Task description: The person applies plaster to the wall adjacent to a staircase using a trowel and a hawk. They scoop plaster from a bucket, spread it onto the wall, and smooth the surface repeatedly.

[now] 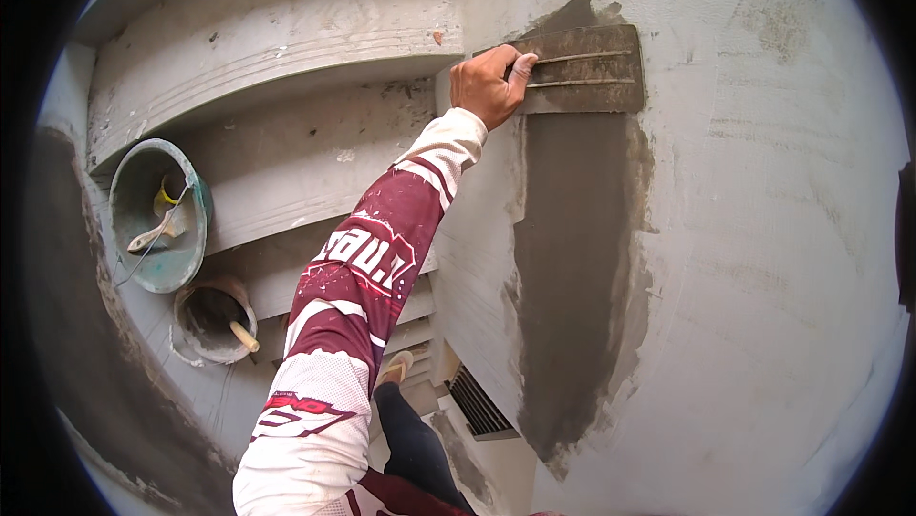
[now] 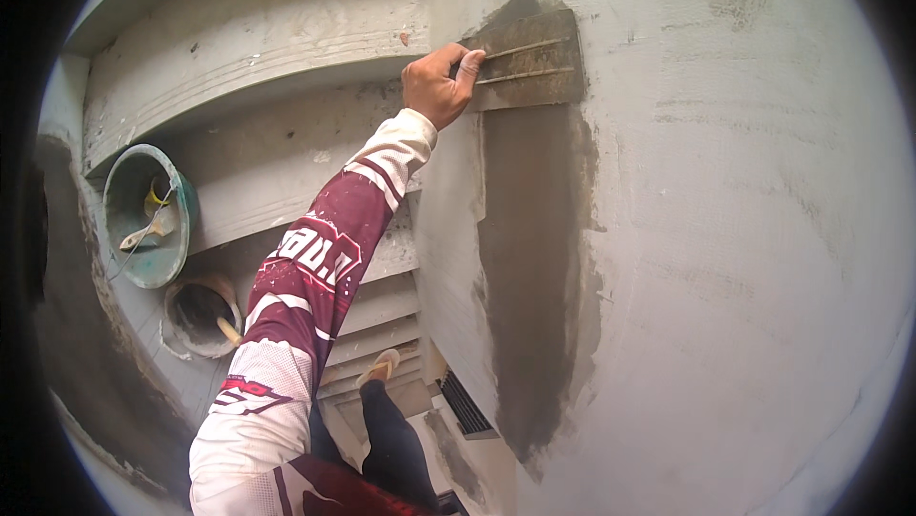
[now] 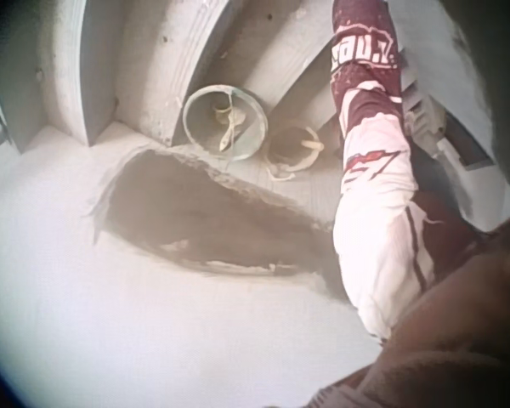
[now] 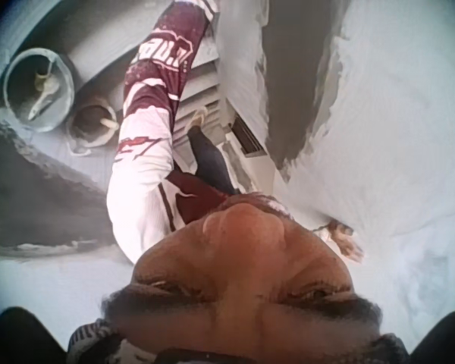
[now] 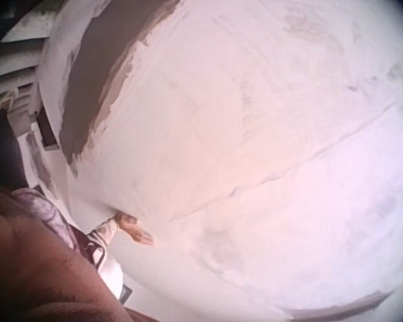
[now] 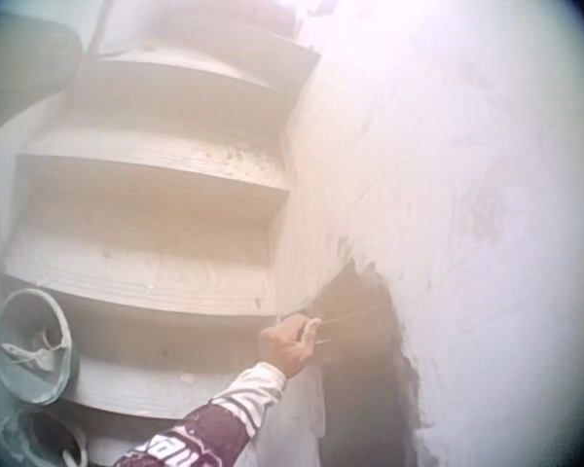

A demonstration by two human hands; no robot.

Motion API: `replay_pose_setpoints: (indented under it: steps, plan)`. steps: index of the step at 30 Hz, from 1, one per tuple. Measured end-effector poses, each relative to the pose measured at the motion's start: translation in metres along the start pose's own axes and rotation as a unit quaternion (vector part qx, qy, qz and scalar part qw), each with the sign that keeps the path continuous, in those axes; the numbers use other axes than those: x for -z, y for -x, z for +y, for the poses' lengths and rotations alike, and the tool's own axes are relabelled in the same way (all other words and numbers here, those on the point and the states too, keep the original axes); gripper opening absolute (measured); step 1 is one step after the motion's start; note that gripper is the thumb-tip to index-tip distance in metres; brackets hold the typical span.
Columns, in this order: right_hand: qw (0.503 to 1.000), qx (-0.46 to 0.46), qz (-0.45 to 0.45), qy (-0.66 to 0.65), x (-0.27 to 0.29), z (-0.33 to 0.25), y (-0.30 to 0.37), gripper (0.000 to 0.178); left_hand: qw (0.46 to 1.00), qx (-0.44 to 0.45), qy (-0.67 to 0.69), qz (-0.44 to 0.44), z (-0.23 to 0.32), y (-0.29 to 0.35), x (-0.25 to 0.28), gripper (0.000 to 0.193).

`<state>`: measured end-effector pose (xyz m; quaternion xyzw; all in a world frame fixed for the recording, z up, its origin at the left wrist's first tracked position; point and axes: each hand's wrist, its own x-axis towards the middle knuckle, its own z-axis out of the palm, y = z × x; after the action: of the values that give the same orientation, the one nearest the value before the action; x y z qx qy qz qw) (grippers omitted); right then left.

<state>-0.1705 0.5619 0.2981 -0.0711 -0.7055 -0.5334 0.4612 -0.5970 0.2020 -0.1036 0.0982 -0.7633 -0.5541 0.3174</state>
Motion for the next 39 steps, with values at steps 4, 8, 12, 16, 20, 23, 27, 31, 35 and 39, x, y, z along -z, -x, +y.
replay_pose_setpoints:
  steps: [4, 8, 12, 16, 20, 23, 27, 31, 35, 39]
  plan:
    - [1.0, 0.011, -0.005, 0.001, -0.002, -0.002, -0.002, 0.083, 0.998, 0.014, 0.016, -0.065, 0.004, 0.025, -0.007, 0.032]
    - [1.0, 0.008, -0.005, 0.002, -0.004, -0.008, -0.007, 0.083, 0.988, -0.005, 0.049, -0.147, 0.021, 0.113, 0.012, 0.036]
    - [1.0, 0.004, -0.005, 0.006, -0.009, -0.011, -0.004, 0.083, 0.975, 0.023, 0.131, -0.18, 0.038, 0.139, 0.035, 0.032]
    - [1.0, 0.004, -0.002, 0.013, -0.005, -0.009, -0.003, 0.083, 0.984, 0.08, 0.081, -0.135, 0.007, 0.033, 0.044, 0.037]
    - [1.0, 0.004, 0.001, 0.007, -0.009, -0.01, -0.006, 0.083, 0.988, 0.111, 0.046, -0.098, -0.036, -0.059, 0.03, 0.037]
    - [1.0, 0.013, -0.005, 0.014, -0.007, -0.007, -0.005, 0.083, 0.988, 0.111, 0.033, -0.105, -0.028, -0.086, 0.015, 0.037]
    - [0.999, 0.03, -0.01, 0.014, -0.007, -0.005, -0.006, 0.083, 0.99, 0.078, 0.048, -0.111, -0.023, -0.09, 0.001, 0.036]
    - [0.999, 0.044, -0.018, 0.017, -0.004, -0.003, -0.008, 0.083, 0.984, 0.049, 0.042, -0.166, -0.029, -0.072, 0.002, 0.036]
    - [0.998, 0.053, -0.018, 0.015, -0.002, 0.002, -0.007, 0.083, 0.98, 0.066, 0.039, -0.181, -0.017, -0.045, 0.006, 0.031]
    - [0.998, 0.059, -0.011, 0.013, 0.001, 0.011, -0.003, 0.083, 0.972, 0.066, 0.044, -0.223, 0.003, -0.01, 0.018, 0.03]
